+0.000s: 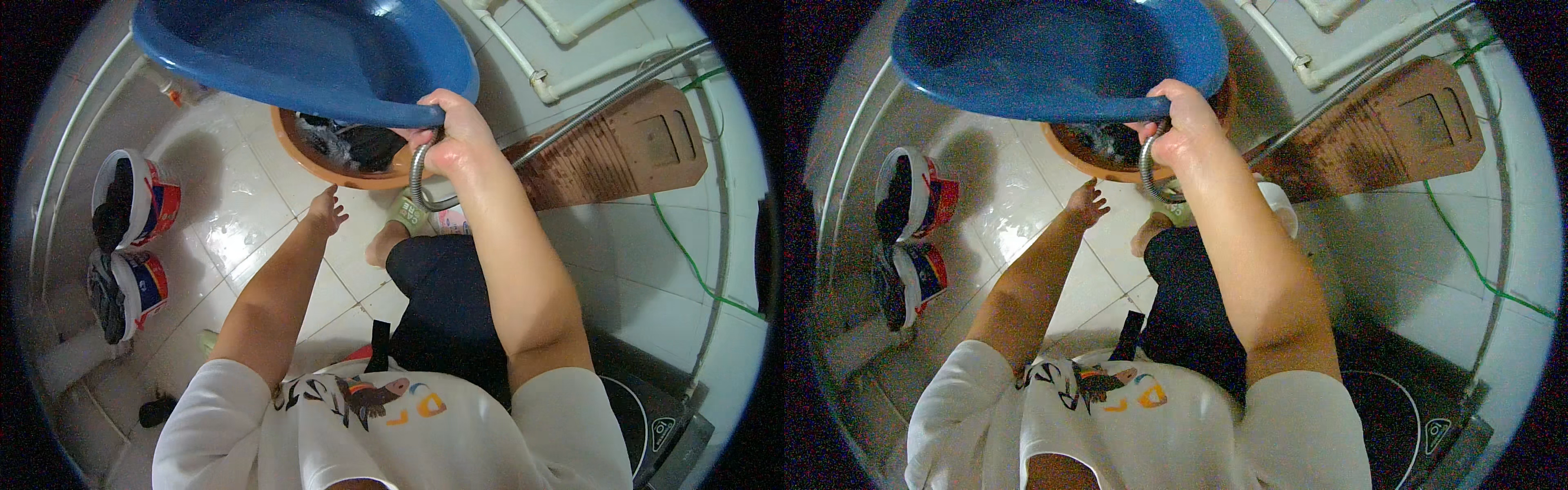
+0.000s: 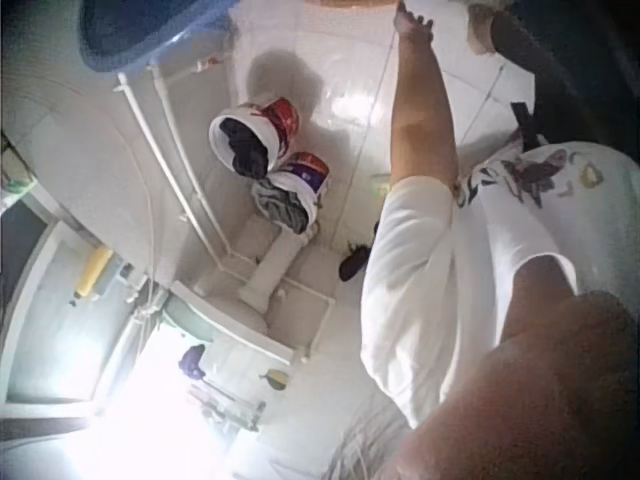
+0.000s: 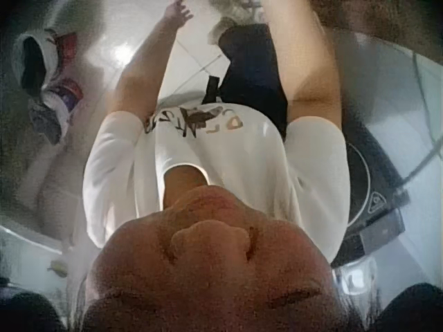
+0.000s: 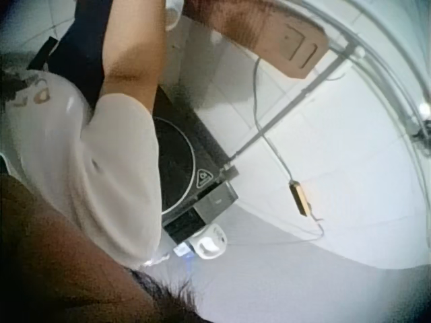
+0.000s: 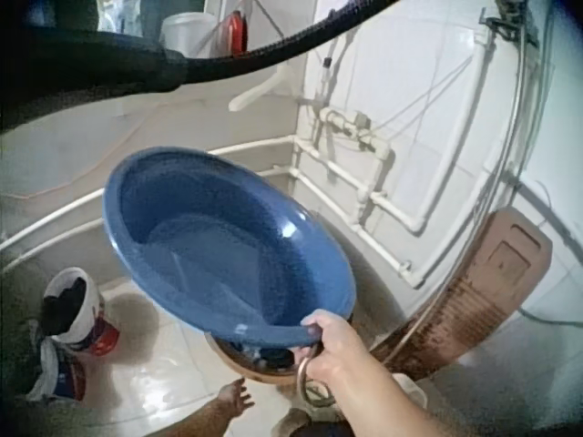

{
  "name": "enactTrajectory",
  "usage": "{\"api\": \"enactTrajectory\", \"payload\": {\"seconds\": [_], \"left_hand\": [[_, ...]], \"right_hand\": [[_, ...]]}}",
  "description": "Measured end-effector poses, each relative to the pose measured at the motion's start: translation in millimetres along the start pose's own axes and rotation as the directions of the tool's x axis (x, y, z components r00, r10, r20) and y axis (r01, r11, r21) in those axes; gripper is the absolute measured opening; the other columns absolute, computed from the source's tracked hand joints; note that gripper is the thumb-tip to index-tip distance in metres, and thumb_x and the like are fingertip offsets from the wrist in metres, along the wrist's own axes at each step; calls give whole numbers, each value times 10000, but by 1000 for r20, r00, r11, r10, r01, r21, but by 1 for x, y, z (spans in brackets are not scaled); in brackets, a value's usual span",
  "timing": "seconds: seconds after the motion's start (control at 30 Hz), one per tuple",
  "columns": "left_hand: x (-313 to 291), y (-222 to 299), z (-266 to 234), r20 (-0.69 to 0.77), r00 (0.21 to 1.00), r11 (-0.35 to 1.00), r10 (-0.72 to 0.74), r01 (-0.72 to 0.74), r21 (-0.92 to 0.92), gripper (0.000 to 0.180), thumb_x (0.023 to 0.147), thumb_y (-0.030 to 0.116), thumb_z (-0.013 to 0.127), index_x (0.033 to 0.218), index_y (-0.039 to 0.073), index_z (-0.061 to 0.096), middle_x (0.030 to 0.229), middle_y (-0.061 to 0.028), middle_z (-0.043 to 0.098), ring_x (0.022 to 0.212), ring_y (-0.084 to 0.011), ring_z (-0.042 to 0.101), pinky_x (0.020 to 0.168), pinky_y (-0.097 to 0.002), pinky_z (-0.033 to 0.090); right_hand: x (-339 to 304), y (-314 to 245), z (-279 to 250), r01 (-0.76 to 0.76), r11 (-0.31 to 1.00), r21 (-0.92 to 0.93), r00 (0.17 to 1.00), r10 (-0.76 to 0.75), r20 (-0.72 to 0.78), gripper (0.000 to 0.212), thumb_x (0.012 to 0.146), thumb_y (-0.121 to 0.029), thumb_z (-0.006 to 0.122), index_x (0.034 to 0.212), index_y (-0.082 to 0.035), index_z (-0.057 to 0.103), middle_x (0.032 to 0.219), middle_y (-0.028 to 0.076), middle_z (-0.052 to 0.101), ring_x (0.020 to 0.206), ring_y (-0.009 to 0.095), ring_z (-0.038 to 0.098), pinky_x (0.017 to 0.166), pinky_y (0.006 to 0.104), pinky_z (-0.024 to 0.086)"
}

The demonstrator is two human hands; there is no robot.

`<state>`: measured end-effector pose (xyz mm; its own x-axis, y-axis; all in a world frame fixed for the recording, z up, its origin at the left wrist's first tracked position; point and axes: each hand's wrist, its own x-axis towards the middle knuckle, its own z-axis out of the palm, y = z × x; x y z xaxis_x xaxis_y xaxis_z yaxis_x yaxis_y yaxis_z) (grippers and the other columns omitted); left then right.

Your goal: The person hand-washes dark clothes in a blue basin filled with soapy water, then rinses them using a handheld shower hose. They transfer the clothes to a brown basin and continue rinsing and wringing them by hand.

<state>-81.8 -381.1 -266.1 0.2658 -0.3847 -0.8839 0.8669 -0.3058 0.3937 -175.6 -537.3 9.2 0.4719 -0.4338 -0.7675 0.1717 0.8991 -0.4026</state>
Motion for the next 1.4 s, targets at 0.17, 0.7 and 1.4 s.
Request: {"api": "enactTrajectory", "payload": {"seconds": [0.17,0.7,1.4], "left_hand": [[56,-1,-4,345,936,964,70,26,-265,299,852,278,446,1053,56,458,1009,-82,496,994,-235,446,898,-441,328],[-9,81,-108,-358,854,879,377,-208,430,383,702,270,634,896,-56,577,762,-127,607,646,-218,592,552,-327,456],[-150,-87,-387,-392,918,997,59,-76,-27,351,727,408,595,761,61,553,636,-73,517,634,-222,510,551,-343,394]], "right_hand": [[-8,0,9,38,999,24,998,-39,50,120,697,-57,464,747,6,376,724,214,465,454,130,387,324,160,274],[0,17,36,63,985,-163,995,-75,-69,213,683,-59,479,841,58,396,817,237,514,669,316,579,335,176,277],[3,99,66,-10,839,-543,998,44,49,469,649,-51,499,1092,13,360,1003,189,507,777,362,602,343,170,245]]}}
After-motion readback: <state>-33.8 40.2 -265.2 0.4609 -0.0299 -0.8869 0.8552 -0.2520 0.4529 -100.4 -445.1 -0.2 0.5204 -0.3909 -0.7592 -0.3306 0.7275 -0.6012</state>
